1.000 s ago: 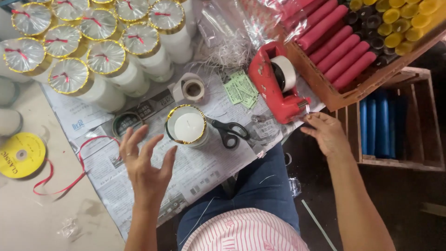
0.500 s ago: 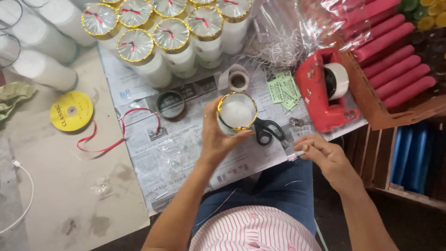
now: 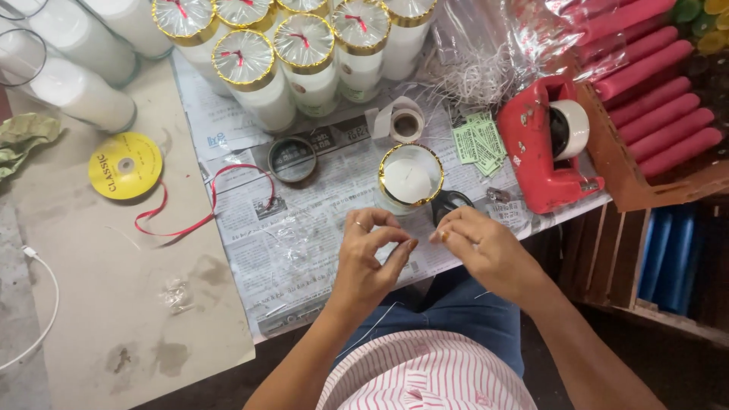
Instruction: Wrapping a glass candle in a plastic sleeve and decorating it with a red ribbon tied in a knot.
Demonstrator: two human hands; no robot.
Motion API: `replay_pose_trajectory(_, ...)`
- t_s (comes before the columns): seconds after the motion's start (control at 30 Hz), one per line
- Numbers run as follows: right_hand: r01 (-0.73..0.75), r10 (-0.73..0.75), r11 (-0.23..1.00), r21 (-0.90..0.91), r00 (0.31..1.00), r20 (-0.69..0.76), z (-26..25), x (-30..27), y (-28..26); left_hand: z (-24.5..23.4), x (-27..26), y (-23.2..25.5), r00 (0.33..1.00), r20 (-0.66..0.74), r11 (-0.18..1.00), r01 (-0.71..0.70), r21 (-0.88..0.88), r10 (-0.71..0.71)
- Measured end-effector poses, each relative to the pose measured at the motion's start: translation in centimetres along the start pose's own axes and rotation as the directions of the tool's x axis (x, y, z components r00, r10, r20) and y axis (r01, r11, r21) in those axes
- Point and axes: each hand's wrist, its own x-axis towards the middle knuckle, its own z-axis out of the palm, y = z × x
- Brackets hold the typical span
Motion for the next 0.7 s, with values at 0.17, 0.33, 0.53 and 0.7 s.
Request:
replay_pose_trajectory(0.17, -0.162, 0.235, 0.89, 0.427, 0.964, -0.124, 0.2, 0.6, 6.7, -0.8, 0.0, 2.3, 1.0, -0.003, 0.995, 0.03, -0.097, -0.03)
replay_pose_trajectory(0.33, -0.099, -0.057, 0.642, 0.76, 0.983, 0.176, 2.2, -0.3, 10.4, -1.5, -0.1, 3.0, 0.997, 0.011, 0.989, 0.074, -0.128, -0.073)
replay_pose_trajectory(0.53, 0.153, -0.091, 0.728, 0.668, 0.988, -0.128, 4.0, 0.3, 8.7, -1.6, -0.4, 1.7, 0.991, -0.031, 0.98, 0.124, -0.157, -0.13)
replay_pose_trajectory(0.7, 0.355, -0.266, 0.926, 0.13, 0.856, -0.444, 3.6, 0.9, 4.1, -0.9, 0.6, -1.0, 0.966, -0.191, 0.975, 0.145, -0.168, -0.177)
